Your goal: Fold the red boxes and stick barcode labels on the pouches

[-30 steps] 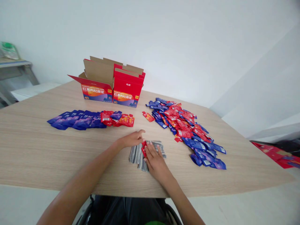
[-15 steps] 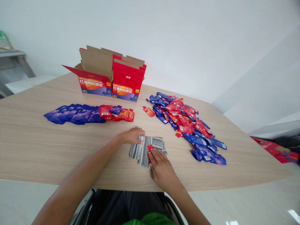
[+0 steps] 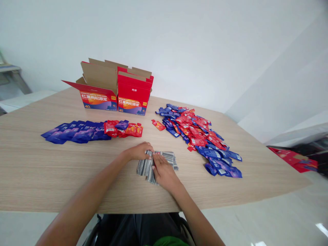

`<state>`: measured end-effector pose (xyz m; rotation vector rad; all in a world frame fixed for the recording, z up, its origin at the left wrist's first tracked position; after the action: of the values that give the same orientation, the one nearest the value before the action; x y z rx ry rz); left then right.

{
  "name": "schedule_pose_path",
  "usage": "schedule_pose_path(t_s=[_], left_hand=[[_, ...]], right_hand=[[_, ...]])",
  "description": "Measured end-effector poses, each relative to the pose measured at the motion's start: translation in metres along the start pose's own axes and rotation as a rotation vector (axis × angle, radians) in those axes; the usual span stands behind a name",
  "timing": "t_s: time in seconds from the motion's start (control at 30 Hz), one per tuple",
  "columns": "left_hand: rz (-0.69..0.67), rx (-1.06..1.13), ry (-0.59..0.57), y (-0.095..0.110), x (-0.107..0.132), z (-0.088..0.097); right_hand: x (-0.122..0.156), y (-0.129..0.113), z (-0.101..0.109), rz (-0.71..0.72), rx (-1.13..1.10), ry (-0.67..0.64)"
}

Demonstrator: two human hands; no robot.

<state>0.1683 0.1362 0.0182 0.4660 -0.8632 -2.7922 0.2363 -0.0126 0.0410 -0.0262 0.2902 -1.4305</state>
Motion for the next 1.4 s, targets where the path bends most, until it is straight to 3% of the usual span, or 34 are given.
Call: schedule_pose_path(t_s=[0.23,0.4,0.5,0.6,0.7,0.77,0.9,1.17,1.3,1.4], left_hand=[[0.031,-0.007,-0.003,0.001,0.000,-0.002],[0.015,-0.038,0.001,0.004,0.000,-0.003],[0.010,-0.058,0.003,0.005,0.000,-0.003],[0.004,-0.062,-0.006,0.006,0.000,-0.003],[0.011,-0.050,0.005,0.006,0.000,-0.001],[0.021,-0.037,0.000,0.006,0.000,0.001],[0.019,-0.036,-0.023,0.008,0.000,0.002],[0.016,-0.013,-0.004,0.003,0.000,0.000],[0.021,0.003,0.005,0.001,0.001,-0.001],[0.030,0.007,-0.004,0.001,0.000,-0.002]], right_hand=[[0.044,0.016,-0.002,-0.008,-0.280,-0.012],[0.063,0.026,-0.016,-0.090,-0.431,0.019],[0.050,0.023,-0.025,-0.103,-0.415,0.080],[0.019,0.025,-0.029,-0.097,-0.408,0.144],[-0.008,0.034,-0.025,-0.115,-0.463,0.202],[-0.012,0.041,-0.017,-0.156,-0.495,0.273],[0.010,0.040,-0.002,-0.239,-0.433,0.375],[0.029,0.012,-0.026,-0.246,-0.333,0.207],[0.052,0.011,-0.016,-0.155,-0.437,0.200],[0.082,0.012,-0.007,-0.169,-0.519,0.204]])
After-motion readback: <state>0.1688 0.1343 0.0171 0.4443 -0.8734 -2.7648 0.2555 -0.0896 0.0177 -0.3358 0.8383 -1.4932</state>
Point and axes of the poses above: each hand's wrist, its own x-axis away from the middle knuckle, its own z-axis out of the back of the hand, y = z × x, the point moved 6 cm from there along -x, towards the middle knuckle, and after that the axes turned 1 degree about y, right-handed, at the moved point
